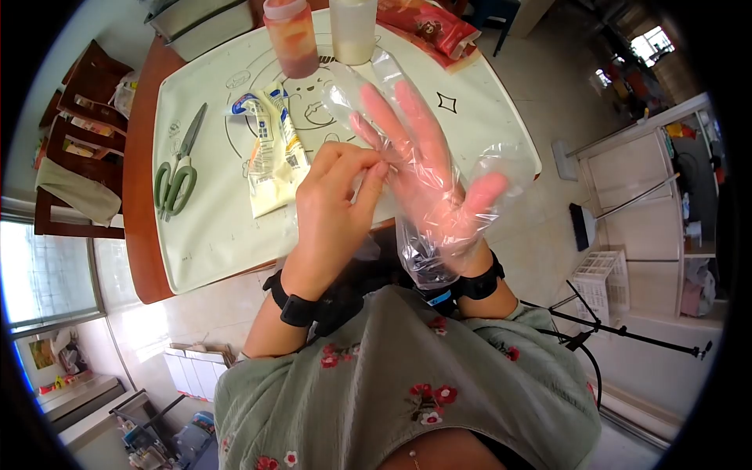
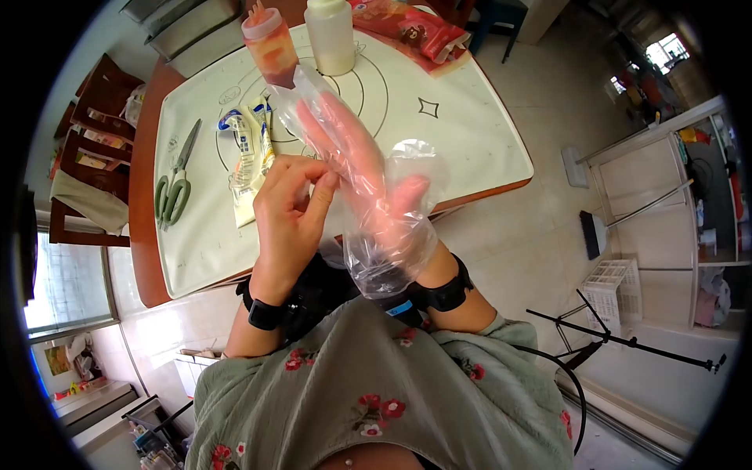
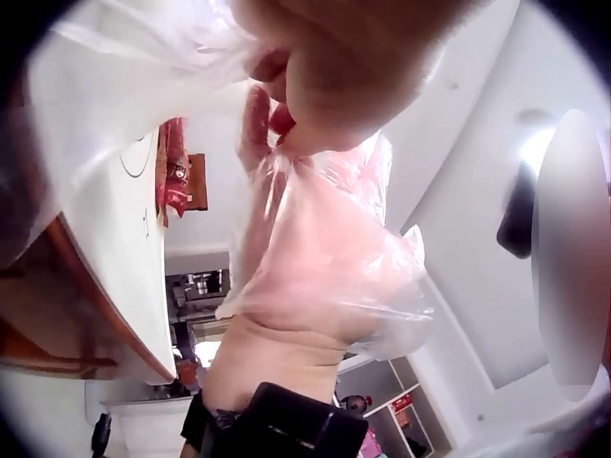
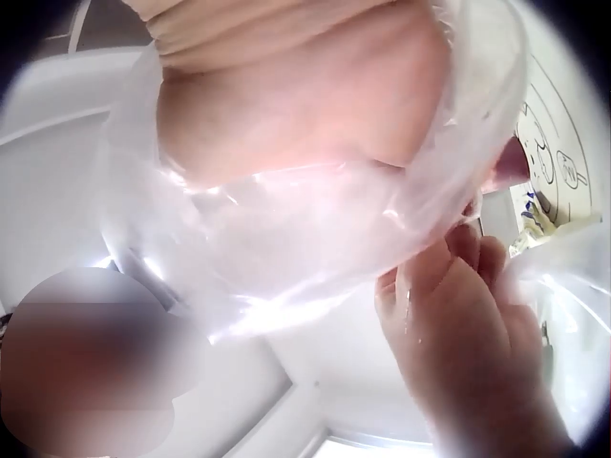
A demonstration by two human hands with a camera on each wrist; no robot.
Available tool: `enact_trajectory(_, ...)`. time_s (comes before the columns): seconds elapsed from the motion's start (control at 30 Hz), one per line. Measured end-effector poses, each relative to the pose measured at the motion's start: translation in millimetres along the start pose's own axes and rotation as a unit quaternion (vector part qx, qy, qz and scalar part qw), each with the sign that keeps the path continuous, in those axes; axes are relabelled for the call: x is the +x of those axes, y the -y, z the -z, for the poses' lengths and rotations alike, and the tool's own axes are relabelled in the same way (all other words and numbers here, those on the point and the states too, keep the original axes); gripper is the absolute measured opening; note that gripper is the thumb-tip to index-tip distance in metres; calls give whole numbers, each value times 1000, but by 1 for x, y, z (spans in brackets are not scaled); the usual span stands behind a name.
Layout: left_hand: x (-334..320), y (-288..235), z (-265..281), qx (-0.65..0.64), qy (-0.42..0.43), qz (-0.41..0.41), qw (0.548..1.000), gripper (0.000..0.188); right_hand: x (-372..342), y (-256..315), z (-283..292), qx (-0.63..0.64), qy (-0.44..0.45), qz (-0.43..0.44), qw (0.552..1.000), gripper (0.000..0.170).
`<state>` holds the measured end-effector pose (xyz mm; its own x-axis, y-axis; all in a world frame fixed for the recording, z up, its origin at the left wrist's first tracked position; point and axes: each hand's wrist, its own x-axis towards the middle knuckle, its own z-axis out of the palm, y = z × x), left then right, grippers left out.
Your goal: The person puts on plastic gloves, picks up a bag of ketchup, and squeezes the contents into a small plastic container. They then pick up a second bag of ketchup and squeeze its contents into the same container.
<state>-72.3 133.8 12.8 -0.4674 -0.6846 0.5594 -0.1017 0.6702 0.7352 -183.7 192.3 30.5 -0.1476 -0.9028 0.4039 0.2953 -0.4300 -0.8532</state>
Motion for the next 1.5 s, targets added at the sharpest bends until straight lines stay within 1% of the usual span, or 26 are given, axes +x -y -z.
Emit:
enact_trajectory(0.13,-6,3,-4,34,37,-81,995,8,1,-4,0,-89,-15,-15,996,120)
enact_trajectory(0.17,-8,0,-1,92,71,-86,990,9,1,-5,1,-117,-11,-23,993,120)
enact_trajectory(0.2,-8,0,-2,87,78,-75,990,9,0,-4,3,-143,-1,-38,989,119)
enact_trajectory(0.27,-6,2,-4,76,89,-53,992,8,-2,-4,10,-72,-12,-33,997,117)
enact_trajectory(0.33,-5,2,4,-124,91,96,983,22,1,-2,19,146,-46,3,988,111)
enact_trajectory(0.37,-5,3,11,-222,92,167,956,30,2,1,22,265,-57,23,962,108)
enact_trajectory(0.4,-4,5,18,-317,92,235,914,37,2,6,21,157,-77,12,985,104)
enact_trajectory(0.43,1,13,22,-430,27,285,856,49,3,11,19,46,-96,2,994,100)
enact_trajectory(0.47,3,22,34,-628,24,228,743,48,3,14,18,-64,-113,-8,991,97)
enact_trajectory(0.5,7,22,40,-652,1,241,718,46,2,5,20,-115,-141,-29,983,71)
enact_trajectory(0.53,11,21,45,-675,-24,254,692,45,-3,-4,26,-156,-133,-82,975,59)
enact_trajectory(0.57,12,23,48,-671,-25,247,699,44,-7,-8,30,-196,-124,-134,963,47)
enact_trajectory(0.63,12,27,51,-664,-27,232,710,43,-7,0,31,-196,-175,-220,939,38)
enact_trajectory(0.7,11,28,52,-662,-20,235,712,42,-4,1,30,-184,-172,-231,940,31)
enact_trajectory(0.77,10,27,52,-658,-12,238,715,42,0,-1,29,-160,-114,-165,967,27)
enact_trajectory(0.83,10,24,50,-652,0,241,719,42,3,-7,13,-241,-28,-86,966,24)
enact_trajectory(0.9,12,20,50,-606,-12,238,759,45,5,-10,12,-257,36,-162,952,22)
enact_trajectory(1.0,10,19,64,-533,-3,266,803,51,16,0,24,-162,-31,-228,960,18)
enact_trajectory(1.03,7,21,73,-508,6,281,814,53,19,6,24,-172,-63,-196,963,18)
enact_trajectory(1.13,-1,27,82,-520,140,281,795,60,24,8,25,-187,-67,-176,964,23)
enact_trajectory(1.23,-5,18,78,-423,112,322,839,55,23,11,18,-193,-43,-228,953,28)
enact_trajectory(1.27,-5,17,78,-389,107,341,849,53,22,8,19,-229,-39,-202,951,28)
enact_trajectory(1.33,-8,8,79,-407,79,311,855,42,19,0,23,-302,-33,-148,941,28)
enact_trajectory(1.37,-9,5,80,-415,66,297,857,37,18,-1,21,-302,-38,-132,943,29)
enact_trajectory(1.43,-10,3,78,-349,87,335,871,30,15,-3,16,-303,-47,-100,947,33)
enact_trajectory(1.5,-12,5,78,-342,84,365,862,23,10,-9,19,-231,-67,-132,962,32)
